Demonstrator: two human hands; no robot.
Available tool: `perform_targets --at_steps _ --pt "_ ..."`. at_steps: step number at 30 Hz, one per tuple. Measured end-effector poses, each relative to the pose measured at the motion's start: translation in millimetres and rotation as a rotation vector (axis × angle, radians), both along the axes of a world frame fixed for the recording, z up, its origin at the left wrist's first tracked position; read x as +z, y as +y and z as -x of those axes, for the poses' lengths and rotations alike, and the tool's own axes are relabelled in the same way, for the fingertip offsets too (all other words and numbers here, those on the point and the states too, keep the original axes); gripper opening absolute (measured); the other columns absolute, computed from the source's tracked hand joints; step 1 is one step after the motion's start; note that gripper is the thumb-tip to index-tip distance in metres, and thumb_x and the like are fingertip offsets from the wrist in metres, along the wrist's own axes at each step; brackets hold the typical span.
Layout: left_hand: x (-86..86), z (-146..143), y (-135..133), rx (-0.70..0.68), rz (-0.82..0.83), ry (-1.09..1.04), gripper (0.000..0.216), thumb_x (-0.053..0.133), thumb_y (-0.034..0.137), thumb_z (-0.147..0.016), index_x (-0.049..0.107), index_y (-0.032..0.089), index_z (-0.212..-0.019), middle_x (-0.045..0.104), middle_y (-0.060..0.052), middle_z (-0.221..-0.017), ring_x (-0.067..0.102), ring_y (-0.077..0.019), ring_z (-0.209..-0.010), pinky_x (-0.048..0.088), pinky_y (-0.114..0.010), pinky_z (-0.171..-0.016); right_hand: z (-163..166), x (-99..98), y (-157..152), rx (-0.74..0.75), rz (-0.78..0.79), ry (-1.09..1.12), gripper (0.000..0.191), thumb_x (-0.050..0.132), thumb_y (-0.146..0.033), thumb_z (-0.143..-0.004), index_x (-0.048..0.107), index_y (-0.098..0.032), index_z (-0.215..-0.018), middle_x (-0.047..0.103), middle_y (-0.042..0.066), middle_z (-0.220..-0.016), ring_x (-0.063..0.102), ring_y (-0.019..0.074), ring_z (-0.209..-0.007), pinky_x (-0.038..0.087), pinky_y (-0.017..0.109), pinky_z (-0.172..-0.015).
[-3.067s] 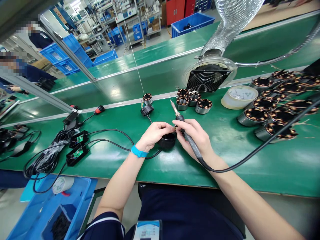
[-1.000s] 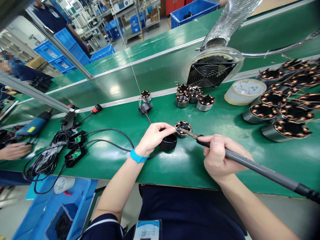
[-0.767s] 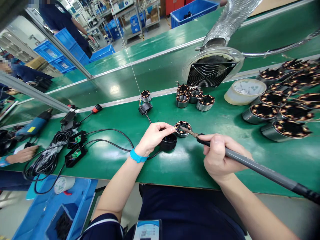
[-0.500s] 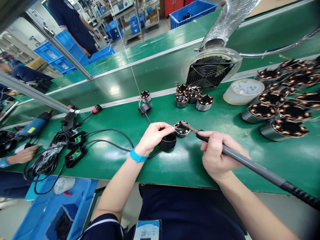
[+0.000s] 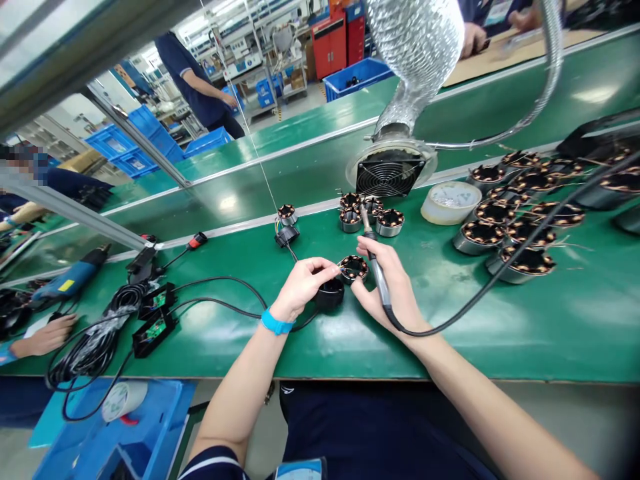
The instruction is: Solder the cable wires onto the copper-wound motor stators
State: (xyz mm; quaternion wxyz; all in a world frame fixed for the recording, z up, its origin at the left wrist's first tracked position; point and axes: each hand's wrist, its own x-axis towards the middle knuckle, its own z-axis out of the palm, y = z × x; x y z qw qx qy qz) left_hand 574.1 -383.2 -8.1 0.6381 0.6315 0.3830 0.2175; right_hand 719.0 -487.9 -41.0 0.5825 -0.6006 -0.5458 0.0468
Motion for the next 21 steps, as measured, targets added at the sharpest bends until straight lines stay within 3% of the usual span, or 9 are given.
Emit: perform_targets --at_steps 4,9,15,21 --pt "2.4 0 2 -0.040 -0.033 0.007 0.036 0.081 0.046 -0.072 0.070 0.013 -0.077 0.065 -0.001 -0.071 0.054 -0.0123 -0.070 0.041 -0.027 -0.071 -4 -12.9 9 0.107 0.058 -0.032 0.074 0.062 -0.013 -0.082 0.041 -0.030 -0.151 0.054 0.010 -0.138 0.061 0.0285 -0.121 0.053 0.046 -0.104" --pt "13.1 5 11 -0.051 -0.109 0.065 0.035 0.079 0.046 -0.071 0.069 0.013 -0.072 0.065 -0.002 -0.071 0.053 -0.0121 -0.068 0.040 -0.027 -0.068 -19 -15.5 15 0.179 0.067 -0.132 0.067 0.065 -0.020 -0.089 0.041 -0.031 -0.150 0.053 0.011 -0.134 0.063 0.0292 -0.115 0.057 0.045 -0.098" --pt "23.6 8 18 -0.164 -0.265 0.195 0.032 0.076 0.044 -0.074 0.074 0.012 -0.072 0.070 -0.005 -0.073 0.057 -0.0154 -0.071 0.042 -0.029 -0.071 -35 -16.2 5 0.224 0.075 -0.204 0.056 0.064 -0.025 -0.095 0.044 -0.031 -0.146 0.055 0.010 -0.128 0.065 0.0279 -0.107 0.058 0.044 -0.094" --pt "18.4 7 34 -0.065 -0.234 0.130 0.039 0.081 0.050 -0.070 0.079 0.013 -0.082 0.076 -0.010 -0.087 0.062 -0.0177 -0.079 0.047 -0.030 -0.076 -39 -22.9 0 0.182 0.048 -0.154 0.062 0.071 -0.031 -0.093 0.044 -0.032 -0.148 0.055 0.010 -0.130 0.065 0.0289 -0.112 0.058 0.045 -0.096"
